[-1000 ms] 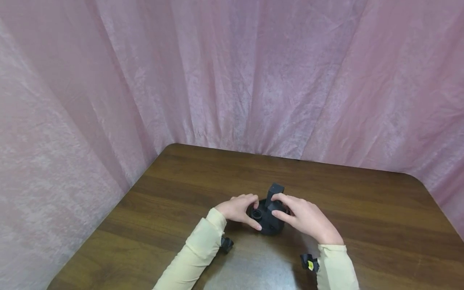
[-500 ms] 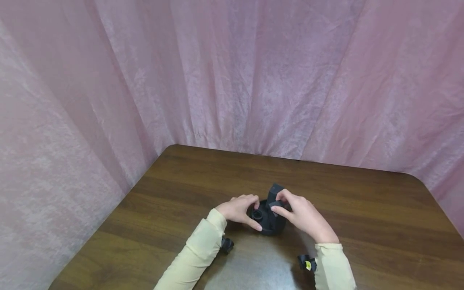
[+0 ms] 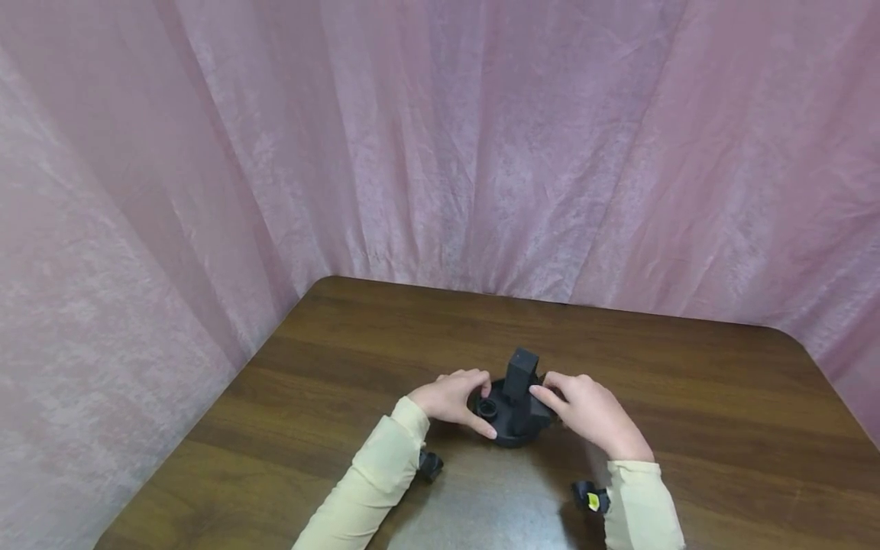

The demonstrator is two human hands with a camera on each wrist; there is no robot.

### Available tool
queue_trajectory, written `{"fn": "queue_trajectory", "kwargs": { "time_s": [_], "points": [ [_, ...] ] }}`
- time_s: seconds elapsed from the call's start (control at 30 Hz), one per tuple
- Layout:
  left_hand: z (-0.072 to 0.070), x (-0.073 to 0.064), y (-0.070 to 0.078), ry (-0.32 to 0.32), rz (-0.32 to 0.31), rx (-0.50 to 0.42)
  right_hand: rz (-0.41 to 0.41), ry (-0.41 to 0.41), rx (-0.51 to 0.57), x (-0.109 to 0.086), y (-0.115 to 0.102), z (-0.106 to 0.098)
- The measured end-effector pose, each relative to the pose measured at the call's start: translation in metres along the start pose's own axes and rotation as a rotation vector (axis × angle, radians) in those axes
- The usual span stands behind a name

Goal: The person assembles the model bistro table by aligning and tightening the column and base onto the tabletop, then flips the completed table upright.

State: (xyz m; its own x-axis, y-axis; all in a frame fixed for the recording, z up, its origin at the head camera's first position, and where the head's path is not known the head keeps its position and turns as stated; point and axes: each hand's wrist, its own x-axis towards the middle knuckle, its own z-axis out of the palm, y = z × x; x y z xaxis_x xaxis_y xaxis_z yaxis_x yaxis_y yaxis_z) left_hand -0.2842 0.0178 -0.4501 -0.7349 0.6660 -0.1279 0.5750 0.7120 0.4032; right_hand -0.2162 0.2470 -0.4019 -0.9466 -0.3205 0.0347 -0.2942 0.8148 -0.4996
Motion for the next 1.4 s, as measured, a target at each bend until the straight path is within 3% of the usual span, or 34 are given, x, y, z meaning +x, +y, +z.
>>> {"fn": "queue_trajectory", "kwargs": {
  "time_s": [0.13, 0.23, 0.37, 0.47, 0.53, 0.63, 0.8, 1.0, 1.2, 1.4],
  "points": [
    [0.002, 0.0, -0.001, -0.001, 0.002, -0.005, -0.101, -0.165, 0.04, -0.009, 0.004, -0.012],
    [0.002, 0.0, -0.001, 0.001, 0.003, -0.008, -0.216, -0.221, 0.08, -0.015, 0.005, -0.019],
    [0.002, 0.0, -0.002, 0.008, 0.001, -0.009, -0.359, -0.202, 0.105, -0.019, 0.002, -0.02],
    [0.003, 0.0, -0.002, 0.011, -0.004, -0.007, -0.457, -0.12, 0.061, -0.018, -0.003, -0.016],
    [0.003, -0.001, -0.002, 0.012, -0.009, -0.004, -0.476, -0.066, 0.015, -0.016, -0.006, -0.012],
    [0.003, -0.002, -0.001, 0.016, -0.014, 0.0, -0.447, -0.035, -0.035, -0.013, -0.011, -0.007],
    [0.002, -0.002, 0.0, 0.014, -0.019, -0.005, -0.375, -0.077, -0.042, -0.011, -0.014, -0.003],
    [0.001, -0.001, 0.002, 0.007, -0.019, -0.003, -0.356, -0.037, -0.045, -0.008, -0.012, 0.001],
    [0.0, -0.001, 0.003, 0.005, -0.024, -0.01, -0.267, -0.03, -0.027, -0.006, -0.011, 0.004],
    [0.0, 0.0, 0.004, 0.0, -0.025, -0.006, -0.258, 0.031, -0.092, -0.004, -0.007, 0.007]
  ]
}}
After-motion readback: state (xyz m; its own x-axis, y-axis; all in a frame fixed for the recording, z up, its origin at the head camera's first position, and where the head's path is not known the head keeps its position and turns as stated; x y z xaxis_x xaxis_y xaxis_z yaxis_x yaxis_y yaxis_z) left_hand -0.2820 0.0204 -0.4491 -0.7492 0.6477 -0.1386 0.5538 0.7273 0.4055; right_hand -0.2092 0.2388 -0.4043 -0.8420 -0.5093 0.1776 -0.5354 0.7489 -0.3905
